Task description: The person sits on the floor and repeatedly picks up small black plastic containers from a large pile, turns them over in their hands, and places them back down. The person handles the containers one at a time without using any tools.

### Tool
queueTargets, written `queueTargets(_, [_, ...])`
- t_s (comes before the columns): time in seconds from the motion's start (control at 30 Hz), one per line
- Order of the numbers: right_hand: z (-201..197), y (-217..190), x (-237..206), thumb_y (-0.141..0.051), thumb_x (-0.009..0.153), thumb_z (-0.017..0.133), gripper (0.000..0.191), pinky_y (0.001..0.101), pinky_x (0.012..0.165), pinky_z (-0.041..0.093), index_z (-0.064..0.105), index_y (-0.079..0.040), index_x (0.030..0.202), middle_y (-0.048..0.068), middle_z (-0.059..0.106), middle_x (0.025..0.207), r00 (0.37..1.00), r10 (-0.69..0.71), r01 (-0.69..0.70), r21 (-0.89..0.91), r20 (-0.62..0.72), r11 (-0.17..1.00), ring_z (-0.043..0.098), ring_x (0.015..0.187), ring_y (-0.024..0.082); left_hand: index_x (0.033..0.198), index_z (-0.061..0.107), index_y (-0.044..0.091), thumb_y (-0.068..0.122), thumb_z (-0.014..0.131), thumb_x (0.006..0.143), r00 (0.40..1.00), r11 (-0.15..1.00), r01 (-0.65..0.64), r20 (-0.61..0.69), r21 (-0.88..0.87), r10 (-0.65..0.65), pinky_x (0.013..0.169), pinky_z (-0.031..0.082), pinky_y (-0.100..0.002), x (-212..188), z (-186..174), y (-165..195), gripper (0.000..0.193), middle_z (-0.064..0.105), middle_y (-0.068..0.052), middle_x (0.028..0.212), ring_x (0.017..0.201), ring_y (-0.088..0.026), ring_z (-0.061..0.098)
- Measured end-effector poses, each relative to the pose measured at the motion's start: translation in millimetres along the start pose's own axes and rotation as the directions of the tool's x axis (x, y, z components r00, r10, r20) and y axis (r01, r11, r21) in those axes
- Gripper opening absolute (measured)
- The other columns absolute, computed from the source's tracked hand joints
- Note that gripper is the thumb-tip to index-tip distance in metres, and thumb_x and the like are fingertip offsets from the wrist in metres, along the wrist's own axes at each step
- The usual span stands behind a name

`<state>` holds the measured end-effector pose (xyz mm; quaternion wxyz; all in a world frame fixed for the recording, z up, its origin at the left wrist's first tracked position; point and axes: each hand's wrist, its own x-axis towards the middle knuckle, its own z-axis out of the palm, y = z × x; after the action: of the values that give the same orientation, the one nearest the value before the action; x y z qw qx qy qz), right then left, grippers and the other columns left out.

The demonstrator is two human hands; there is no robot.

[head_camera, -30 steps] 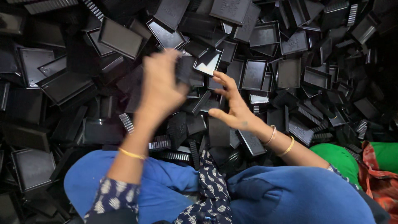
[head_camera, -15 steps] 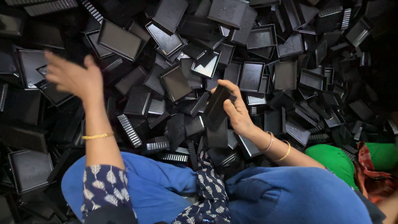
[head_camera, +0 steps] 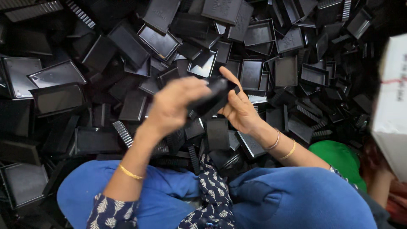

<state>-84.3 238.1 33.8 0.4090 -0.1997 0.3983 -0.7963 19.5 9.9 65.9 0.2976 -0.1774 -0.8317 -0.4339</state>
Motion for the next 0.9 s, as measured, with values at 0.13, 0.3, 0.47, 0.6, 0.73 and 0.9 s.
queueTargets(0.13, [2,-1,-4,-0.027,0.108,0.063,0.077,0.0459,0.113,0.049,0.017,-0.019,0.169,0.009,0.052,0.149,0.999,-0.051,0.051,-0.056,0.004,0.997,0.055,0.133,0.022,0.131,0.067,0.009,0.001,0.068,0.068,0.966,0.973,0.076,0.257,-0.217,-0.018,0.117,0.042,-0.049,8,-3,16,0.063,0.051,-0.02,0.15,0.144,-0.044,0.045])
queueTargets(0.3, [-3,0,-7,-0.025,0.108,0.065,0.08,0.0427,0.116,0.047,0.015,-0.015,0.17,0.01,0.051,0.151,0.997,-0.052,0.052,0.0,0.055,0.999,0.055,0.136,0.022,0.128,0.067,0.015,0.022,0.084,0.078,0.99,0.974,0.009,0.136,-0.228,0.023,0.122,0.042,-0.05,1,3,20,0.053,0.05,-0.017,0.153,0.15,-0.047,0.042])
queueTargets(0.47, [-9,-6,-10,-0.021,0.101,0.073,0.094,0.0397,0.122,0.042,0.011,-0.01,0.17,0.009,0.046,0.159,0.985,-0.02,0.004,0.09,0.174,0.996,0.05,0.144,0.022,0.133,0.065,0.009,0.02,0.077,0.079,0.975,0.968,-0.134,0.146,-0.213,0.167,0.123,0.041,-0.053,-6,13,15,0.056,0.055,-0.017,0.152,0.152,-0.044,0.043])
queueTargets(0.6, [-9,-8,-13,-0.02,0.097,0.079,0.101,0.0397,0.124,0.04,0.01,-0.008,0.17,0.009,0.044,0.16,0.984,-0.076,0.076,0.004,0.164,0.997,0.05,0.145,0.021,0.132,0.066,0.009,0.02,0.076,0.08,0.99,0.958,-0.12,0.042,-0.262,0.135,0.122,0.045,-0.051,-6,10,11,0.055,0.057,-0.013,0.149,0.143,-0.04,0.053])
queueTargets(0.73, [-6,-9,-13,-0.019,0.096,0.082,0.105,0.0363,0.127,0.037,0.01,-0.007,0.172,0.008,0.041,0.164,0.976,-0.145,0.169,-0.147,0.163,0.975,0.047,0.147,0.018,0.123,0.074,0.013,0.019,0.078,0.075,0.996,0.98,-0.072,-0.057,-0.186,0.062,0.113,0.046,-0.045,-5,9,11,0.048,0.063,-0.007,0.142,0.124,-0.032,0.055])
queueTargets(0.9, [-2,-9,-14,-0.021,0.093,0.083,0.106,0.0356,0.126,0.037,0.011,-0.007,0.17,0.009,0.035,0.168,0.972,-0.199,0.224,-0.244,0.123,0.943,0.044,0.148,0.018,0.123,0.074,0.013,0.017,0.079,0.078,0.997,0.981,-0.062,-0.056,-0.182,0.053,0.113,0.045,-0.045,-6,12,13,0.045,0.062,-0.009,0.142,0.125,-0.032,0.053])
